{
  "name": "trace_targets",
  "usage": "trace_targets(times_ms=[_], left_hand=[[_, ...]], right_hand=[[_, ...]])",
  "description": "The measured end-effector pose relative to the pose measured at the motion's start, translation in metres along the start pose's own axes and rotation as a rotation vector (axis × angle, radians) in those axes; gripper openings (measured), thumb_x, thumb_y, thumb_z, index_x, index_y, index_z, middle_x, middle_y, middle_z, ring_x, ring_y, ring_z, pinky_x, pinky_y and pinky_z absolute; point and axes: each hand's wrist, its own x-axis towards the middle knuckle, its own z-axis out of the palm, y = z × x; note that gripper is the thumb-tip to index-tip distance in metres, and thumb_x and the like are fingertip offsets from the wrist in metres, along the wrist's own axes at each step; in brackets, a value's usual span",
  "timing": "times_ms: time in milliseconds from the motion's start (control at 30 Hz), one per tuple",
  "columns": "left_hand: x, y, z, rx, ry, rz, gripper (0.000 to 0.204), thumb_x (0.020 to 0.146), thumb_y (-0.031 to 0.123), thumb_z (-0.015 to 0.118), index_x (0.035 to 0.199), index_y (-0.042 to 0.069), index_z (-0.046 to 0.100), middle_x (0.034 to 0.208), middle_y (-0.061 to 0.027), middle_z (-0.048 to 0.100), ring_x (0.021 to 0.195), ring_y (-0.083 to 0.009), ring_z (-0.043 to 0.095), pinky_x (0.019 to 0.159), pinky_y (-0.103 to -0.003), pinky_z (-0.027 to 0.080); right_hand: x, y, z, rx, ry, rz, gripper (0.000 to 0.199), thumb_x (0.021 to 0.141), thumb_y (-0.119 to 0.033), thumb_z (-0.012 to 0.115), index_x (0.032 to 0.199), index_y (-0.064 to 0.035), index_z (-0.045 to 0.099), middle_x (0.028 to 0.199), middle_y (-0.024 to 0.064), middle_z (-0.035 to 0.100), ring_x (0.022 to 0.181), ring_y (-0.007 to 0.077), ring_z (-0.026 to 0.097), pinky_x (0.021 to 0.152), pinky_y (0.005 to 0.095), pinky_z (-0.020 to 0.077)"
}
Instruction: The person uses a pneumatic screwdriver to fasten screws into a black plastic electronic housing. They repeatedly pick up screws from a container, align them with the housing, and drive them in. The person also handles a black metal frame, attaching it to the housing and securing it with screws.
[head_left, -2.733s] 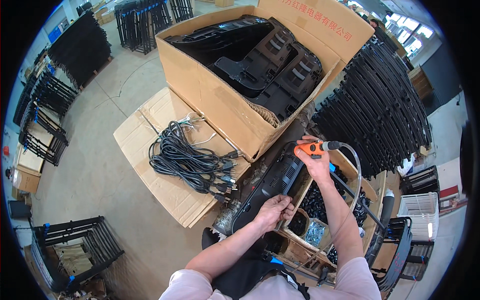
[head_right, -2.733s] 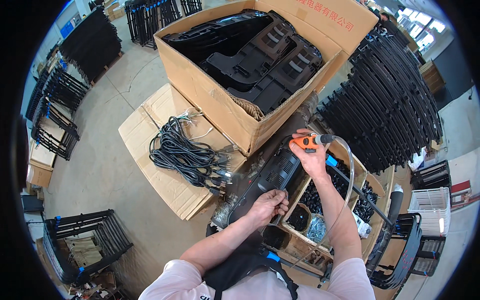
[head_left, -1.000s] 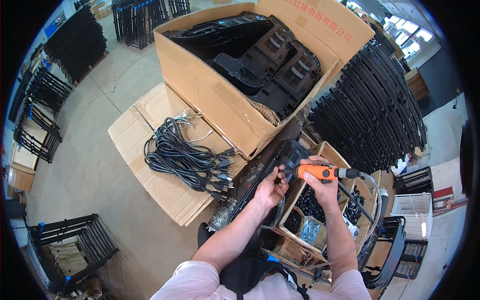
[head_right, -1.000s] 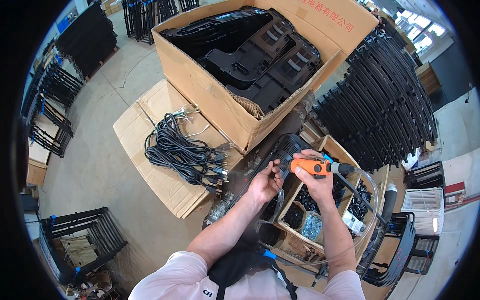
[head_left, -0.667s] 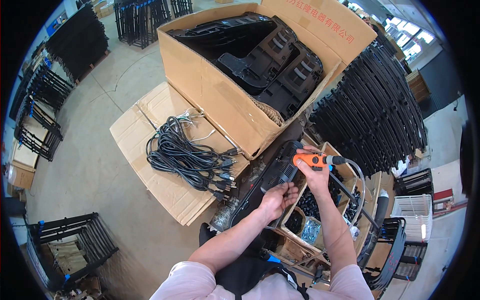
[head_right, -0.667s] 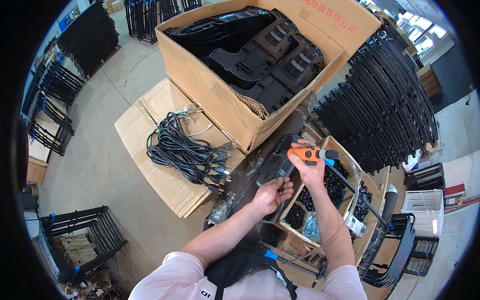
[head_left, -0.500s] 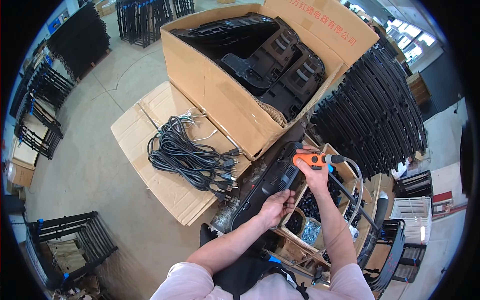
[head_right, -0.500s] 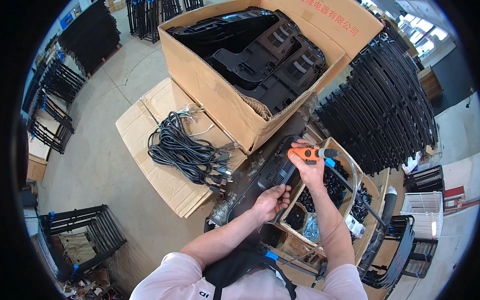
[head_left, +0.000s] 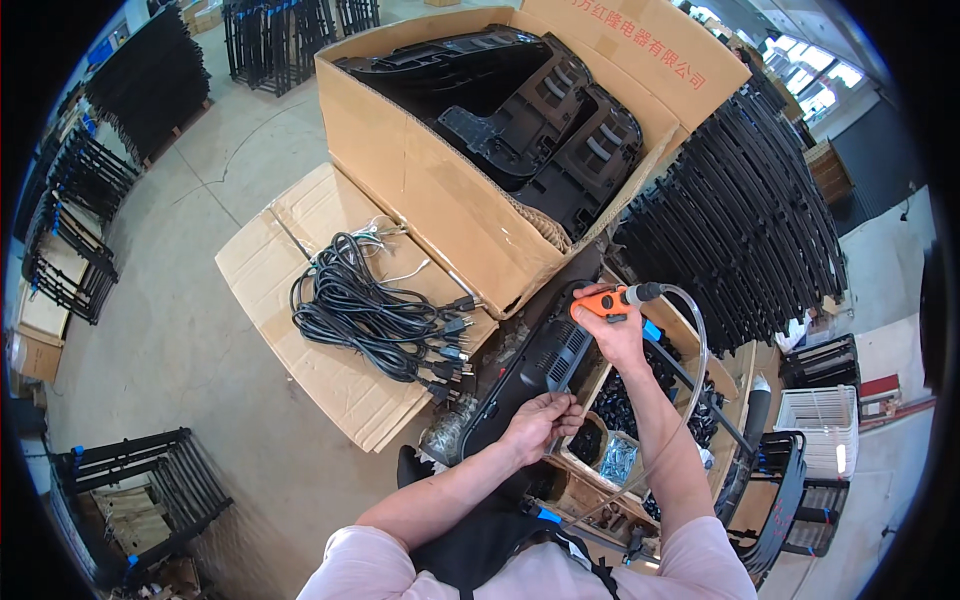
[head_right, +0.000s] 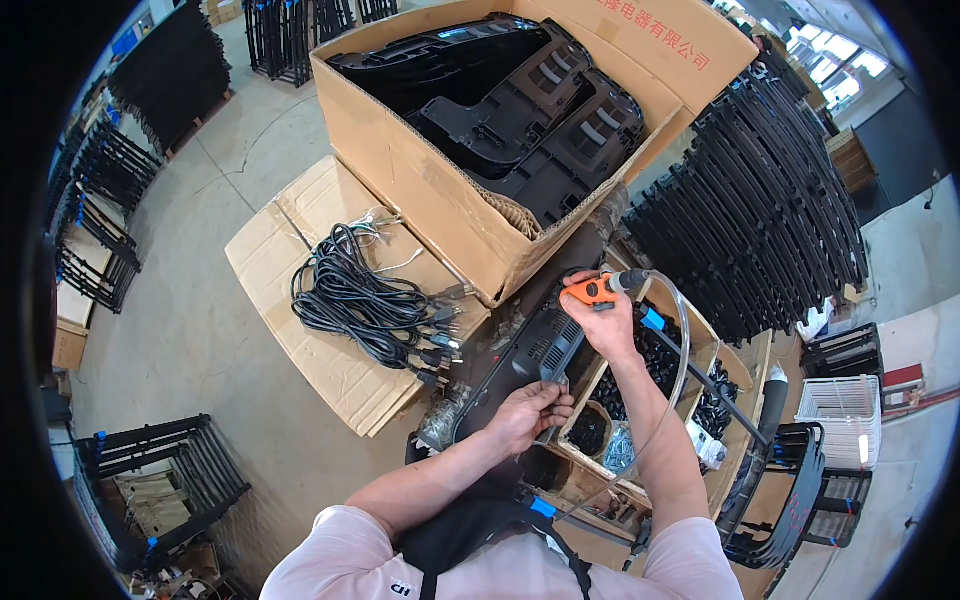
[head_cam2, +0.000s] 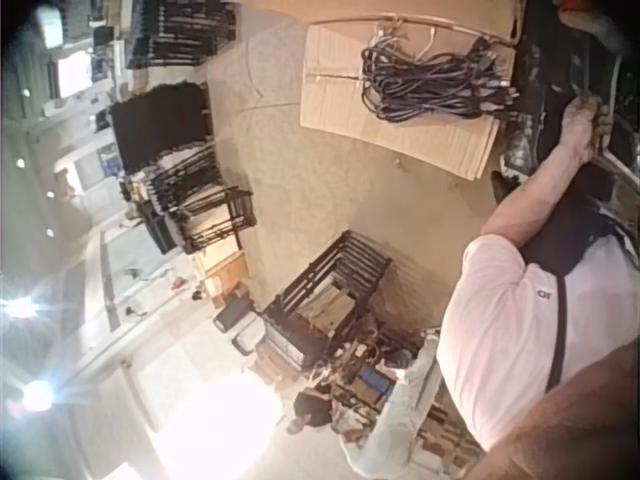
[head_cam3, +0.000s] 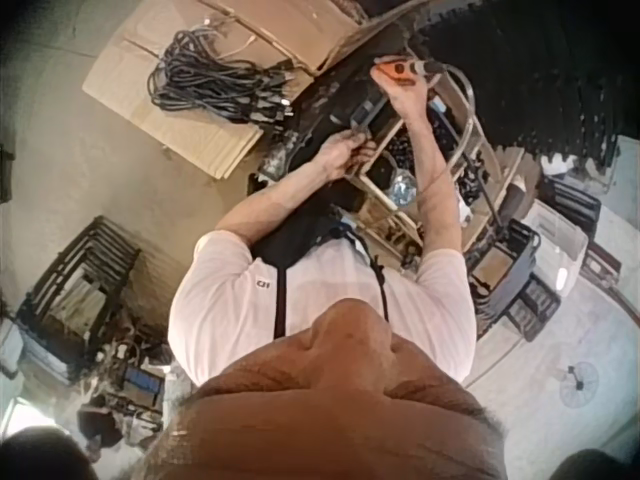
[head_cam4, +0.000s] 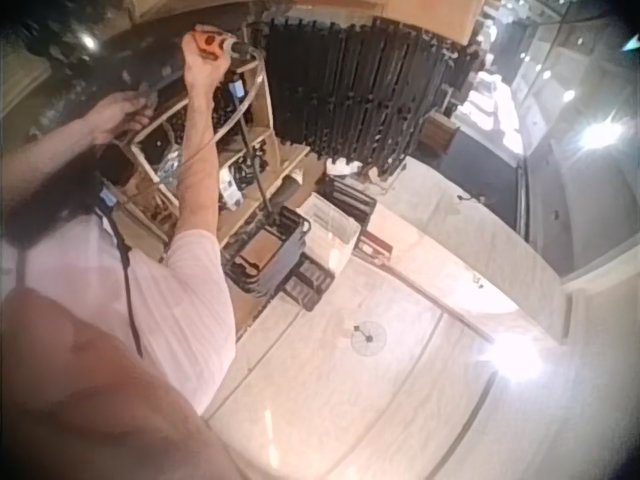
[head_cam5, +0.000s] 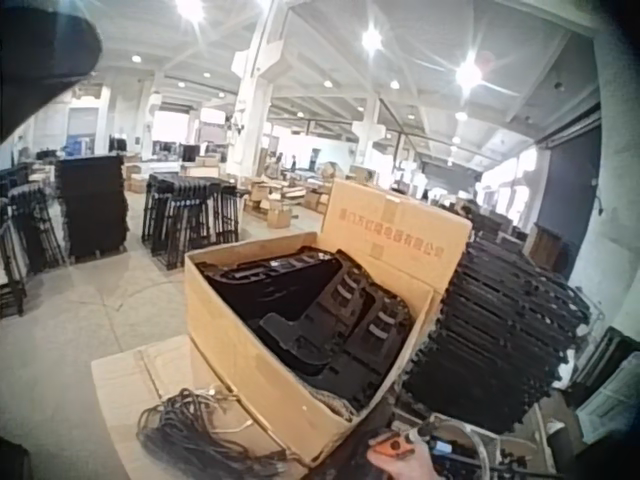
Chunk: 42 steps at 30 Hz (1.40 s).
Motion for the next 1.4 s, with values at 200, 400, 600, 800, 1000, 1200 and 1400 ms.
trace_targets(times_ms=[200,400,600,800,1000,1200,1400], left_hand=[[-0.010,-0.006,-0.002,0.044,-0.006,-0.010,0.021,0.115,0.024,0.056,0.118,0.004,0.064,0.100,-0.0047,0.071,0.085,-0.0142,0.071,0.078,-0.029,0.063],[-0.018,-0.006,-0.020,0.088,-0.011,0.044,0.019,0.114,0.025,0.058,0.116,0.007,0.064,0.092,0.0005,0.062,0.078,-0.0118,0.063,0.073,-0.029,0.059],[-0.025,-0.016,-0.002,0.096,0.160,0.173,0.016,0.114,0.020,0.057,0.115,0.006,0.064,0.093,0.0008,0.063,0.082,-0.0129,0.066,0.078,-0.030,0.062],[-0.026,-0.039,-0.001,0.041,0.116,0.134,0.026,0.115,0.030,0.057,0.113,0.006,0.067,0.086,0.0004,0.062,0.074,-0.0126,0.063,0.067,-0.029,0.056],[-0.021,-0.088,0.009,0.101,0.150,0.150,0.037,0.116,0.041,0.051,0.108,0.008,0.067,0.085,0.0003,0.062,0.074,-0.0150,0.060,0.070,-0.032,0.052],[-0.038,-0.126,0.020,0.151,0.243,0.192,0.039,0.116,0.043,0.051,0.104,0.009,0.066,0.084,0.0000,0.061,0.073,-0.0162,0.060,0.069,-0.033,0.052],[-0.040,-0.137,-0.002,0.170,0.261,0.205,0.039,0.114,0.044,0.053,0.106,0.008,0.066,0.081,0.0001,0.061,0.073,-0.0162,0.060,0.067,-0.032,0.051]], right_hand=[[-0.001,0.002,-0.001,-0.013,0.009,0.023,0.040,0.088,-0.004,0.085,0.124,-0.0007,0.068,0.120,0.0085,0.075,0.108,0.0155,0.071,0.098,0.0314,0.0579],[-0.057,0.003,0.006,0.072,0.086,-0.089,0.053,0.088,-0.001,0.084,0.136,0.0020,0.062,0.126,0.0152,0.072,0.118,0.0211,0.070,0.104,0.0359,0.0570],[-0.113,-0.024,-0.019,0.179,0.116,-0.112,0.054,0.088,0.000,0.082,0.137,0.0017,0.059,0.127,0.0170,0.073,0.118,0.0235,0.071,0.107,0.0402,0.0565],[-0.188,-0.049,-0.054,0.307,0.148,-0.083,0.053,0.089,0.000,0.080,0.138,0.0017,0.059,0.128,0.0168,0.073,0.117,0.0232,0.071,0.105,0.0390,0.0577],[-0.251,-0.041,-0.092,0.383,0.135,-0.110,0.053,0.087,0.003,0.081,0.136,0.0017,0.059,0.127,0.0183,0.073,0.117,0.0246,0.071,0.106,0.0410,0.0580],[-0.286,-0.026,-0.115,0.432,0.125,-0.092,0.052,0.088,0.003,0.079,0.135,0.0014,0.058,0.126,0.0187,0.073,0.116,0.0248,0.072,0.105,0.0409,0.0586],[-0.299,-0.018,-0.121,0.456,0.089,-0.086,0.051,0.088,0.003,0.079,0.134,0.0014,0.058,0.124,0.0184,0.073,0.114,0.0248,0.073,0.103,0.0399,0.0594]])
